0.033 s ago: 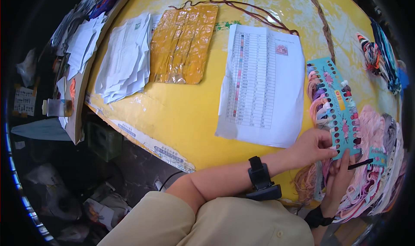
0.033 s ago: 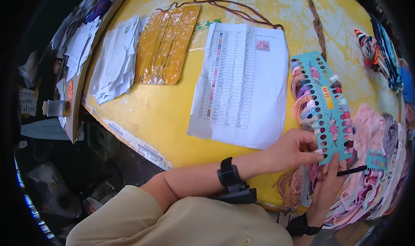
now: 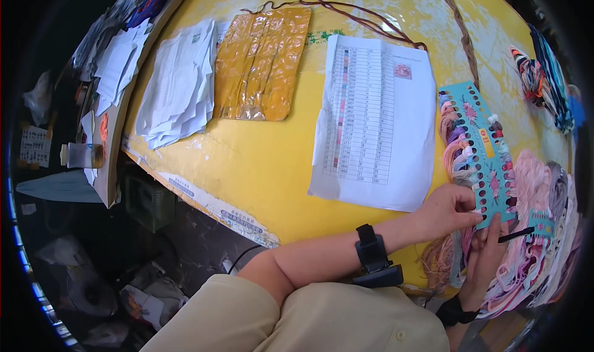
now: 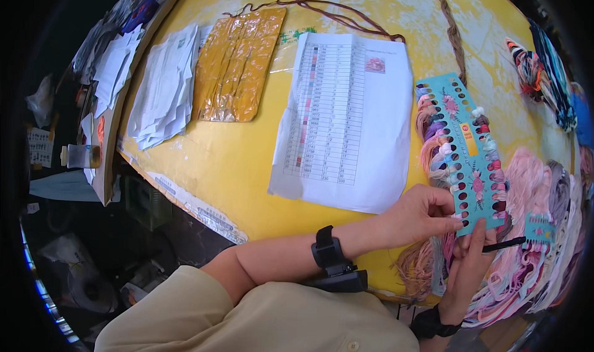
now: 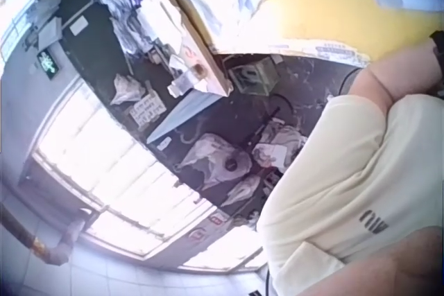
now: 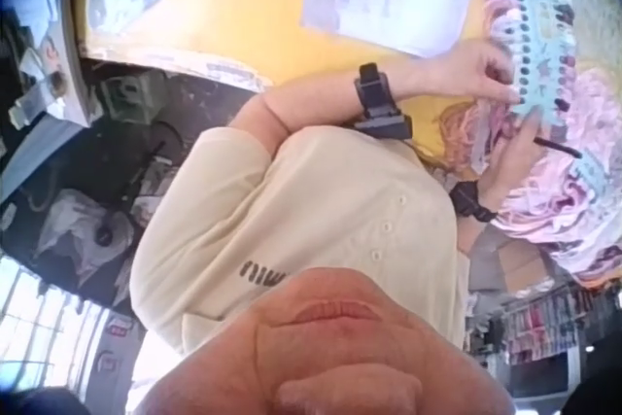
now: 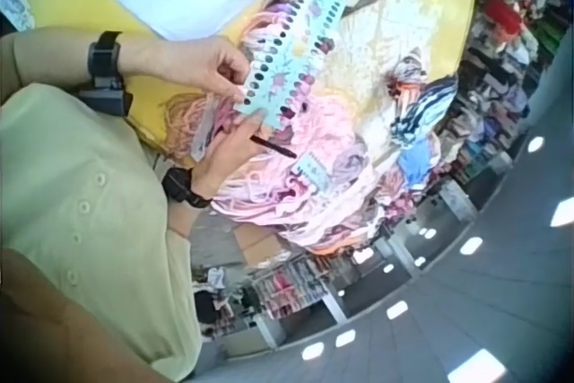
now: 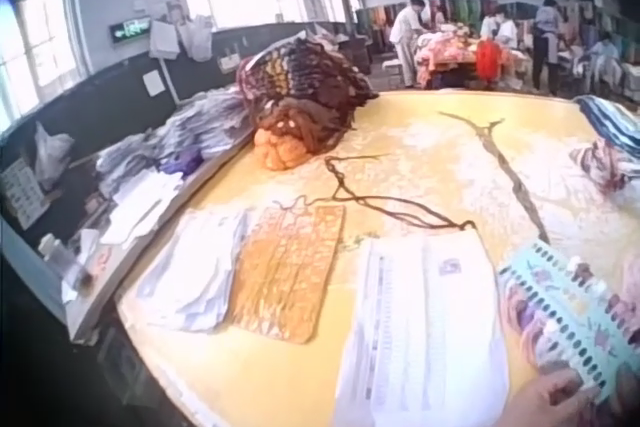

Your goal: Sort and organize colored embroidery threads by matching them to a color chart/legend.

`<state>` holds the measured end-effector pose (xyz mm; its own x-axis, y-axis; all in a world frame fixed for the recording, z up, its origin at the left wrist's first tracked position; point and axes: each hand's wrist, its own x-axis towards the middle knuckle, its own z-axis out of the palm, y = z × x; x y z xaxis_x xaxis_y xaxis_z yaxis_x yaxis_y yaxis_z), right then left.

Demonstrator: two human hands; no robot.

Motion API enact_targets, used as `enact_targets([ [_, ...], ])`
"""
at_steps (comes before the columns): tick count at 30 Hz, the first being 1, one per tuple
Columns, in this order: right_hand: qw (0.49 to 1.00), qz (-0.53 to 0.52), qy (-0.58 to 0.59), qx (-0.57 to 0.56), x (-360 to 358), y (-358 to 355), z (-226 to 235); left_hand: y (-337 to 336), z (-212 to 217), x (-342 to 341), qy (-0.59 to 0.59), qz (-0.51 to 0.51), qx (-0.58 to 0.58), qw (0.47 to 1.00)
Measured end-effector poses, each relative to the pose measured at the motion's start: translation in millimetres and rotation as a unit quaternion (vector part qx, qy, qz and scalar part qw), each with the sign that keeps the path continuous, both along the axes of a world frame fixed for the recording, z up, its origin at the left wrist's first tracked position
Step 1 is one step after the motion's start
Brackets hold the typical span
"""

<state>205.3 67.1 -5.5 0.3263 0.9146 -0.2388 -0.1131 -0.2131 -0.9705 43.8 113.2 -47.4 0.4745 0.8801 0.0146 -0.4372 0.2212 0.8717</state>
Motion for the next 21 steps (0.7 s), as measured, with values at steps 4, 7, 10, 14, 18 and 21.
enact_targets([
  [4,1.000,-0.026,0.005,-0.011,-10,2,5,-3,3,0,-0.037,-0.003,-0.041,0.998],
  [7,0.999,-0.021,0.029,-0.010,-10,0,10,-4,7,0,-0.041,0.007,-0.046,0.998],
  [10,0.998,-0.033,0.051,0.000,-9,-1,17,-4,8,5,-0.033,0.009,-0.046,0.998],
  [14,0.993,-0.062,0.103,-0.006,-2,-1,13,-2,0,2,-0.027,0.015,-0.025,0.999],
  [18,0.996,-0.046,0.070,-0.021,-15,3,23,1,9,-10,-0.015,0.030,-0.010,0.999],
  [21,0.996,-0.002,0.086,0.016,-9,3,25,0,27,-12,-0.001,-0.022,-0.055,0.998],
])
